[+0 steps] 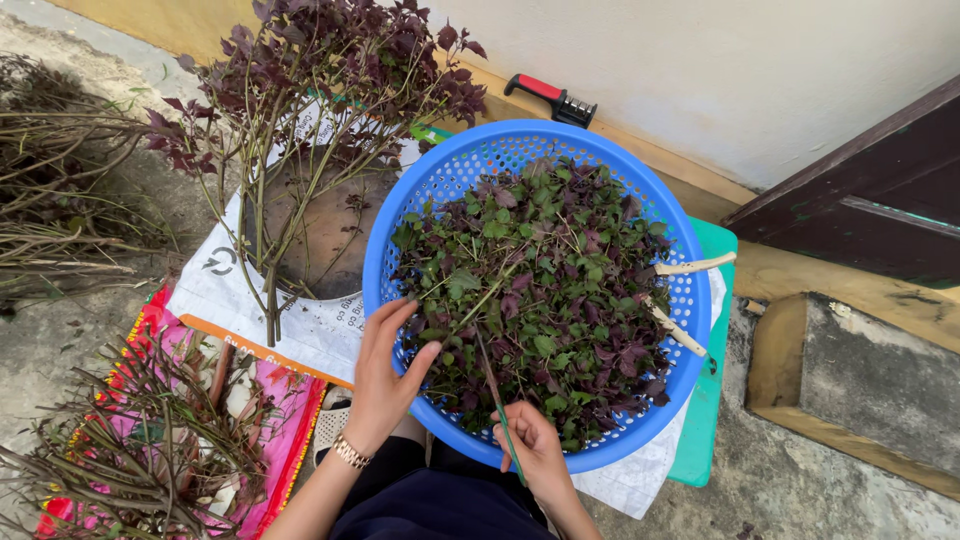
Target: The person uses green-handled scissors to cut leaves from purple-leafed herb stems. They hold each stem with the left hand and snip the leaves into a blue plastic basket, then place the trimmed stems onto a pile on the floor.
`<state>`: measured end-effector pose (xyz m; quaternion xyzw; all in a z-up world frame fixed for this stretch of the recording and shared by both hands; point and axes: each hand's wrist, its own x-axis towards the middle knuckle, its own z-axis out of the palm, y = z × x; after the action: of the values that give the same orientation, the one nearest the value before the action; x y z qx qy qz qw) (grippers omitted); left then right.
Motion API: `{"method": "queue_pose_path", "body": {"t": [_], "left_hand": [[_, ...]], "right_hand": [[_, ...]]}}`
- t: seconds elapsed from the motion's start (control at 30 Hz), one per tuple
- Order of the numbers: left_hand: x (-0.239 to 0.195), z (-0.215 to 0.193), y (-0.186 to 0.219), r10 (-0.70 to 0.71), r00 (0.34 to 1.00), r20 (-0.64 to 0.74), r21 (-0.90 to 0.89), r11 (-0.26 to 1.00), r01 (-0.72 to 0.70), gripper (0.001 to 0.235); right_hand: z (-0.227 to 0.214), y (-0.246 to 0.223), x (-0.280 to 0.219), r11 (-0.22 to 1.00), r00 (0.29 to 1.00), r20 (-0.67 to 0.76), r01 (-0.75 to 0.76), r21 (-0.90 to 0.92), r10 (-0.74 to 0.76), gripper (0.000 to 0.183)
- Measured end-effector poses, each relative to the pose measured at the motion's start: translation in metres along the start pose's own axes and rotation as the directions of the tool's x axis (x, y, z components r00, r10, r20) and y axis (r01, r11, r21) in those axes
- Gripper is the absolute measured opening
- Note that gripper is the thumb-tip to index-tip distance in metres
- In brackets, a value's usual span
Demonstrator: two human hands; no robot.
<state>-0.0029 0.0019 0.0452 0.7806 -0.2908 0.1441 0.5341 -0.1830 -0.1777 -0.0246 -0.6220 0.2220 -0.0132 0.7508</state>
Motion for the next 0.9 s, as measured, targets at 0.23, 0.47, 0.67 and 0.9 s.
{"method": "queue_pose_path", "body": {"t": [0.23,0.47,0.67,0.9], "left_hand": [[-0.019,-0.003,-0.007,-0.185,0.947,0.262,0.283,0.953,0.108,0.028],[-0.022,0.002,-0.020,-0.288,0.931,0.225,0.126,0.956,0.266,0.018],[-0.029,-0.021,-0.026,-0.324,0.861,0.391,-0.122,0.910,0.398,0.020],[-0.043,-0.029,-0.023,-0.338,0.798,0.499,-0.163,0.868,0.470,0.022]], "right_hand": [[-0.006,0.003,0.001,1.000,1.000,-0.010,-0.002,0.026,0.002,0.014],[-0.013,-0.005,-0.007,0.994,0.993,-0.030,0.112,0.001,-0.112,0.024],[-0.030,-0.026,-0.015,0.979,0.979,0.035,0.202,0.015,-0.202,0.054],[-0.014,-0.047,-0.008,0.980,0.981,0.062,0.180,0.084,-0.185,0.067]]}}
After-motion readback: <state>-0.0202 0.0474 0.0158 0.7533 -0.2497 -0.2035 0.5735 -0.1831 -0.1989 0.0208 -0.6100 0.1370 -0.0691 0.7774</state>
